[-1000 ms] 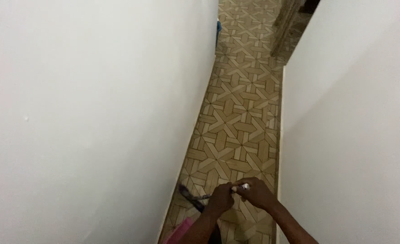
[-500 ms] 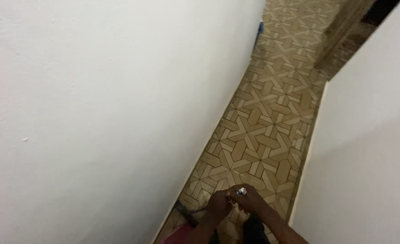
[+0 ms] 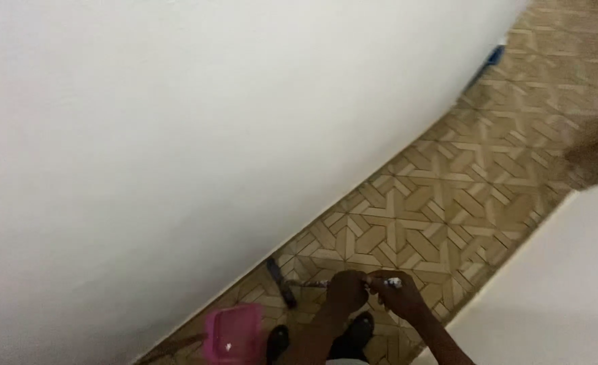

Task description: The recorder uses a broom and dustpan to sweep a narrow hallway floor.

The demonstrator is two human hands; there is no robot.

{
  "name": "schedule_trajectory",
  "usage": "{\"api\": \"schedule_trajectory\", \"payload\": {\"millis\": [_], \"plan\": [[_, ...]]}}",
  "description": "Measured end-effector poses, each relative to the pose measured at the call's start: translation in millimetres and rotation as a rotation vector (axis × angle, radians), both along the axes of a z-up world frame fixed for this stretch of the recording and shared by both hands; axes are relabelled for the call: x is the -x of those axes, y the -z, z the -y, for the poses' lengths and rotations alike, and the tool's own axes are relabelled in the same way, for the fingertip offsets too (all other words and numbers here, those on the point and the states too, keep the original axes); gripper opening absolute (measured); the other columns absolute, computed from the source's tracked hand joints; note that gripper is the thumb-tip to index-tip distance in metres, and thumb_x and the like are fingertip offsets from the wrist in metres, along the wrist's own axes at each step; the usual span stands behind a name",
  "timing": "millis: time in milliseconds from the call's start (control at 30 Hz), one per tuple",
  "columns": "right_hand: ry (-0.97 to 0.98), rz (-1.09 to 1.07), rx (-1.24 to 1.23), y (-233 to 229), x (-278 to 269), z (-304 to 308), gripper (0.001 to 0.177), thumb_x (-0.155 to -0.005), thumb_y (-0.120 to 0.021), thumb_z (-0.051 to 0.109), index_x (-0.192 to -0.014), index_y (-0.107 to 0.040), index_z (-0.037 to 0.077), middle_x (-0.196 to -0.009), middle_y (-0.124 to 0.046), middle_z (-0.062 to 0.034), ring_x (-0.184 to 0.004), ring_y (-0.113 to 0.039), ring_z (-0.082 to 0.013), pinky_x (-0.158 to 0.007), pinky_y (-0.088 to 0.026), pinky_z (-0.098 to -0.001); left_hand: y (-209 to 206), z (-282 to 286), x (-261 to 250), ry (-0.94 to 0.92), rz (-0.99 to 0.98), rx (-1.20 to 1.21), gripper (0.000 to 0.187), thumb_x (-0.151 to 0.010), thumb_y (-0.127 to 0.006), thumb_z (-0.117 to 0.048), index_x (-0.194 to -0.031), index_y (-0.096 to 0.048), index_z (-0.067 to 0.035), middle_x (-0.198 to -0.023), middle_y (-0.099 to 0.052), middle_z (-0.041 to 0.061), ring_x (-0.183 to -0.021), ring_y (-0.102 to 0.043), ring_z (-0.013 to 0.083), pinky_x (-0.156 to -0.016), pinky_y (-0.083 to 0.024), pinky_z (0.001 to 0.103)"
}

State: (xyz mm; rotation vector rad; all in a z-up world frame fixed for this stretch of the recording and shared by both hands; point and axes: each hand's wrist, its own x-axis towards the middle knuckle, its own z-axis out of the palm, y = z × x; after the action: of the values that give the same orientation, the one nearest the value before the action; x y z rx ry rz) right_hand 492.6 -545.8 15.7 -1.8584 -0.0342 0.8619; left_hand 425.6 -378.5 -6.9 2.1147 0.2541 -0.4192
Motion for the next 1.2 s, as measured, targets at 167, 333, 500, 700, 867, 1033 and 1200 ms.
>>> {"api": "schedule_trajectory", "payload": {"millis": [167, 333, 500, 700, 867, 1033, 1200], "plan": [[-0.180, 0.017, -0.008, 4, -9, -42, 0.045, -0.087, -0.078, 0.039, -0.106, -0.082, -0.001, -0.078, -0.081, -0.0131, -0.056, -0.069, -0.0176, -0.051, -0.057, -0.0348, 47, -19, 1, -0.042, 0.118, -0.192, 0.010, -0.094, -0.071, -0.016, -0.096, -0.074, -0.007, -0.093, -0.071, 0.016, -0.082, -0.068, 0.0318, -0.077, -0.057, 0.047], [-0.255, 0.086, 0.081, -5, -6, -48, 0.051, -0.091, -0.070, 0.048, -0.115, -0.082, 0.004, -0.077, -0.075, -0.0223, -0.061, -0.065, -0.0228, -0.055, -0.053, -0.0365, 56, -23, -10, -0.073, 0.234, -0.065, 0.019, -0.097, -0.062, -0.016, -0.109, -0.077, -0.012, -0.095, -0.072, 0.017, -0.082, -0.070, 0.0331, -0.075, -0.059, 0.047], [-0.242, 0.312, 0.123, -22, -29, -5, 0.050, -0.091, -0.068, 0.046, -0.112, -0.080, 0.001, -0.087, -0.082, -0.0138, -0.070, -0.079, -0.0181, -0.067, -0.063, -0.0351, 33, 18, -44, 0.066, 0.093, -0.187, 0.028, -0.097, -0.066, -0.027, -0.083, -0.074, -0.003, -0.085, -0.073, 0.017, -0.075, -0.070, 0.0309, -0.076, -0.058, 0.046], [-0.259, 0.226, 0.069, -4, -57, 38, 0.047, -0.088, -0.069, 0.042, -0.107, -0.082, 0.002, -0.072, -0.080, -0.0165, -0.053, -0.072, -0.0216, -0.046, -0.060, -0.0394, 18, 37, -45, 0.121, 0.097, -0.223, 0.011, -0.086, -0.074, -0.016, -0.088, -0.074, -0.005, -0.084, -0.070, 0.015, -0.076, -0.070, 0.0311, -0.075, -0.060, 0.047], [-0.225, 0.093, 0.067, -21, -41, 9, 0.045, -0.090, -0.069, 0.041, -0.105, -0.082, 0.001, -0.073, -0.079, -0.0147, -0.052, -0.069, -0.0205, -0.049, -0.059, -0.0378, 33, 16, -32, 0.078, 0.061, -0.186, 0.011, -0.085, -0.075, -0.014, -0.092, -0.073, -0.006, -0.090, -0.069, 0.015, -0.085, -0.069, 0.0322, -0.077, -0.059, 0.049], [-0.386, 0.467, 0.069, -31, -38, -2, 0.044, -0.094, -0.070, 0.041, -0.105, -0.081, 0.001, -0.086, -0.083, -0.0136, -0.069, -0.077, -0.0168, -0.064, -0.061, -0.0351, 61, 17, -52, 0.110, 0.353, -0.150, 0.018, -0.094, -0.072, -0.020, -0.092, -0.072, -0.002, -0.093, -0.071, 0.019, -0.087, -0.069, 0.0353, -0.083, -0.058, 0.048], [-0.265, 0.339, 0.209, -71, -61, 18, 0.041, -0.090, -0.067, 0.042, -0.107, -0.082, 0.007, -0.089, -0.081, -0.0082, -0.059, -0.076, -0.0205, -0.060, -0.065, -0.0390, 68, 51, -92, 0.117, 0.347, -0.238, 0.014, -0.096, -0.065, -0.011, -0.088, -0.072, -0.004, -0.091, -0.073, 0.016, -0.084, -0.072, 0.0315, -0.082, -0.061, 0.043]]}}
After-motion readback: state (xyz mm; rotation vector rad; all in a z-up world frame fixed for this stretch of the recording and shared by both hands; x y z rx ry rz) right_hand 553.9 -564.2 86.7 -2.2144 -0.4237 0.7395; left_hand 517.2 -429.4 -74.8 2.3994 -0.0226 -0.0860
